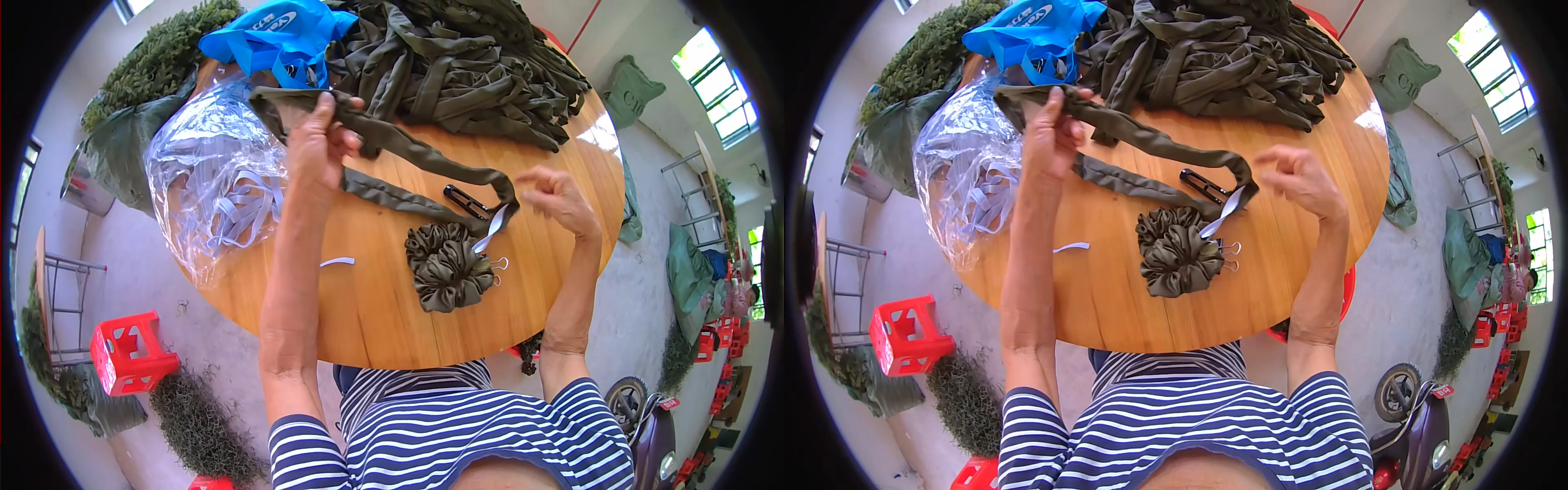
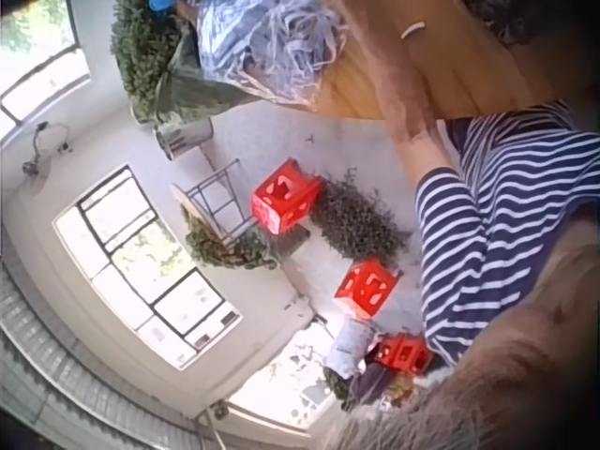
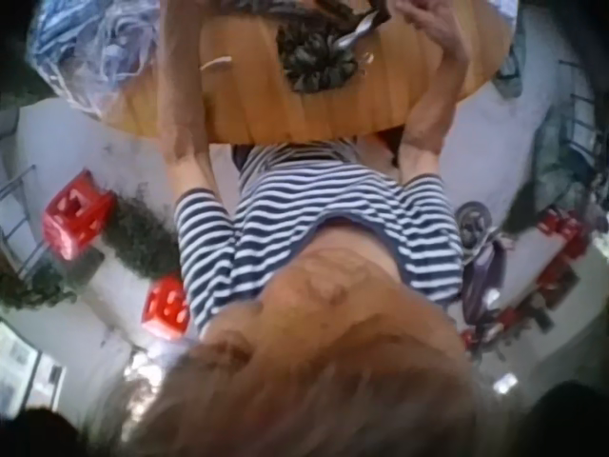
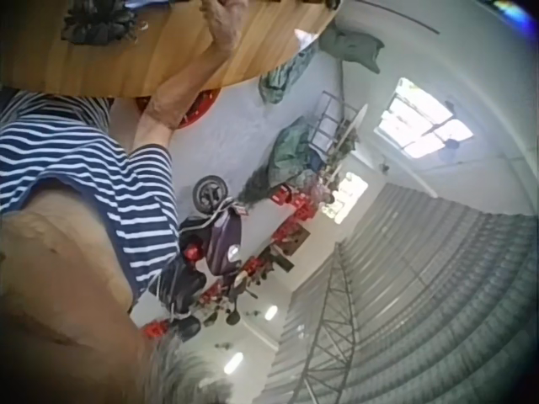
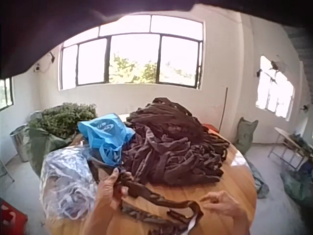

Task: The person gathers green fabric strips and ties them into a compact bundle using a white elastic band. They use a metal tool to pull the band tight and secure the bundle, then trim the excess band with scissors. The process is repeated to create multiple fabric bundles.

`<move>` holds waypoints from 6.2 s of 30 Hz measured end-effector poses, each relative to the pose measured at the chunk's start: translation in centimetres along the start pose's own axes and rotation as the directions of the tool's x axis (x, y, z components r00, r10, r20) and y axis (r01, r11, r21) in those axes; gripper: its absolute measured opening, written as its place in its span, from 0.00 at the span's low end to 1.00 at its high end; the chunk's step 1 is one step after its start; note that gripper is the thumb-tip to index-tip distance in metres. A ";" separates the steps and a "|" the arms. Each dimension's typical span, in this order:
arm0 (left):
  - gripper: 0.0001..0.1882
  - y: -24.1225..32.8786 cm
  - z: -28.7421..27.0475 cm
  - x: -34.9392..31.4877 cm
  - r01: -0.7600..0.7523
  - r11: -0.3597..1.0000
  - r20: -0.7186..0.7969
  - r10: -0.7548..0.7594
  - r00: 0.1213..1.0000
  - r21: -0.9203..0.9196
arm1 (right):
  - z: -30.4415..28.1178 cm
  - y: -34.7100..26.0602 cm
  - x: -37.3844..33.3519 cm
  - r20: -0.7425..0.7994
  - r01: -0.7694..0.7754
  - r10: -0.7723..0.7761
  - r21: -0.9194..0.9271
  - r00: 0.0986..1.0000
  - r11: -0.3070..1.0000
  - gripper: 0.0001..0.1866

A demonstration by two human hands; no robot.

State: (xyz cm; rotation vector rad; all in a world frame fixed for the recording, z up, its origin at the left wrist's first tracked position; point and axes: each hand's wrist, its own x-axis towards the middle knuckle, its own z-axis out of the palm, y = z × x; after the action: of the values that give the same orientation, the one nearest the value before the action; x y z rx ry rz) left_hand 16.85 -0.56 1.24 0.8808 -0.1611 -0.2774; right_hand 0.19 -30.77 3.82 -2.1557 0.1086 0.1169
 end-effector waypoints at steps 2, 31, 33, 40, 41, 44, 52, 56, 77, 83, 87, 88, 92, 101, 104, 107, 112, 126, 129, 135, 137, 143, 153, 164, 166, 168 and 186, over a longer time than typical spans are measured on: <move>0.16 -1.3 2.3 -0.8 0.041 0.999 0.067 -0.043 0.997 0.033 | 0.8 0.3 1.0 -0.312 0.150 -0.127 0.052 0.942 0.987 0.14; 0.19 -6.8 6.5 -4.5 0.363 0.915 -0.009 -0.367 0.930 0.176 | 6.7 -3.2 1.5 0.004 0.004 -0.007 0.480 1.000 0.877 0.17; 0.20 -6.6 6.3 -4.3 0.308 0.907 -0.062 -0.303 0.951 0.287 | 6.6 -3.9 1.1 -0.014 0.023 -0.019 0.429 1.000 0.903 0.17; 0.25 -2.4 6.6 -4.1 -0.136 0.490 0.048 0.187 0.981 0.861 | 6.2 -3.6 1.2 -0.090 0.144 -0.115 0.448 0.989 0.883 0.15; 0.21 -1.5 6.0 -3.8 -0.163 0.428 0.029 0.303 0.952 0.889 | 5.7 -3.4 1.1 -0.105 0.120 -0.079 0.473 0.991 0.873 0.16; 0.15 -0.2 5.1 -2.9 -0.276 0.413 0.012 0.537 0.843 0.868 | 5.2 -3.7 0.9 -0.103 0.115 -0.069 0.565 0.992 0.817 0.15; 0.10 -0.3 0.8 -0.5 0.273 0.961 0.126 -0.265 0.956 -0.050 | 3.5 -3.3 0.7 -0.023 0.019 -0.008 0.561 1.000 0.828 0.14; 0.14 1.0 0.8 -0.9 0.286 0.932 0.011 -0.296 0.955 0.224 | 2.4 -2.6 0.5 0.117 -0.080 0.025 0.493 0.993 0.867 0.13; 0.13 -7.3 6.8 -4.9 0.301 0.950 -0.052 -0.297 0.953 0.089 | 6.0 -3.1 1.4 0.025 -0.021 0.008 0.565 1.000 0.825 0.17; 0.12 -3.9 3.7 -2.4 0.088 0.940 -0.192 -0.024 0.981 0.331 | 5.1 -3.3 1.1 0.307 -0.213 0.119 0.295 0.944 0.932 0.11; 0.12 -1.0 0.6 -0.4 0.092 0.992 -0.193 -0.074 0.978 0.086 | 3.3 -2.7 0.7 0.319 -0.096 0.025 0.210 0.947 0.973 0.07; 0.12 -1.6 1.4 -0.6 0.086 0.987 -0.184 -0.060 0.981 0.136 | 3.3 -3.0 0.7 0.376 -0.156 0.064 0.219 0.924 0.963 0.09; 0.11 -3.6 4.3 -2.1 0.073 0.984 -0.092 -0.059 0.994 0.161 | 4.5 -2.2 0.7 0.131 0.146 -0.180 0.237 0.975 0.960 0.19; 0.11 -1.7 2.2 -1.0 0.057 0.987 -0.096 -0.043 0.994 0.151 | 3.2 -3.1 0.0 0.261 -0.063 0.035 0.101 0.965 0.993 0.13; 0.11 -2.6 3.4 -1.7 0.093 0.982 -0.040 -0.088 0.995 0.164 | 3.9 -1.4 0.6 0.250 0.134 -0.155 0.101 0.956 0.986 0.18; 0.11 -4.4 5.1 -3.1 0.138 0.980 -0.015 -0.137 0.990 0.146 | 5.9 -2.7 1.2 -0.057 0.366 -0.362 0.151 0.931 0.918 0.22; 0.14 -5.4 6.6 -4.1 0.203 0.969 0.018 -0.208 0.978 0.142 | 7.0 -5.0 0.5 -0.065 0.140 -0.125 0.323 0.990 0.936 0.20; 0.06 -3.9 4.1 -2.3 0.058 0.989 0.064 -0.049 0.997 -0.136 | 5.9 -3.5 0.6 -0.126 0.271 -0.248 0.230 0.961 0.935 0.15; 0.06 -6.0 5.4 -3.4 0.067 0.992 0.031 -0.064 0.997 -0.104 | 6.8 -3.9 0.7 -0.135 0.177 -0.151 0.212 0.979 0.961 0.17; 0.07 -8.0 7.2 -5.6 0.206 0.975 0.078 -0.200 0.977 -0.082 | 7.6 -4.2 0.5 -0.222 0.263 -0.203 0.287 0.954 0.921 0.20; 0.07 -7.9 7.2 -5.6 0.224 0.973 0.132 -0.217 0.967 -0.047 | 7.5 -4.4 0.4 -0.173 0.271 -0.240 0.188 0.955 0.944 0.19; 0.11 -3.6 6.9 -4.4 0.359 0.933 0.288 -0.335 0.897 -0.032 | 6.3 -4.3 -0.1 -0.216 0.319 -0.281 0.163 0.935 0.934 0.16; 0.07 -4.4 5.2 -3.0 0.084 0.977 0.039 -0.077 0.996 -0.198 | 6.6 -3.4 0.6 -0.125 0.425 -0.426 -0.035 0.896 0.905 0.16; 0.08 -7.7 7.1 -5.4 0.190 0.981 0.116 -0.185 0.976 -0.030 | 8.4 -3.2 1.3 -0.246 0.444 -0.450 -0.085 0.858 0.892 0.19; 0.09 -7.2 7.0 -5.5 0.212 0.977 0.188 -0.212 0.959 0.020 | 8.2 -3.1 1.5 -0.271 0.491 -0.497 -0.096 0.824 0.866 0.17; 0.11 -5.4 6.9 -4.9 0.415 0.900 0.322 -0.436 0.840 0.137 | 7.1 -3.5 0.8 -0.297 0.384 -0.339 0.110 0.893 0.917 0.15; 0.10 -6.6 6.7 -4.9 0.252 0.962 0.171 -0.267 0.948 0.105 | 7.5 -4.0 0.6 -0.196 0.311 -0.269 0.235 0.943 0.921 0.11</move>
State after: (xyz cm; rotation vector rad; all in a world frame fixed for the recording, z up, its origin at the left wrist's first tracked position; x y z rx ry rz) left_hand 9.37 -8.03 0.15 0.9585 -0.2296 -0.6031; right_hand 0.92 -22.37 2.89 -1.8882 -0.1009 -0.2330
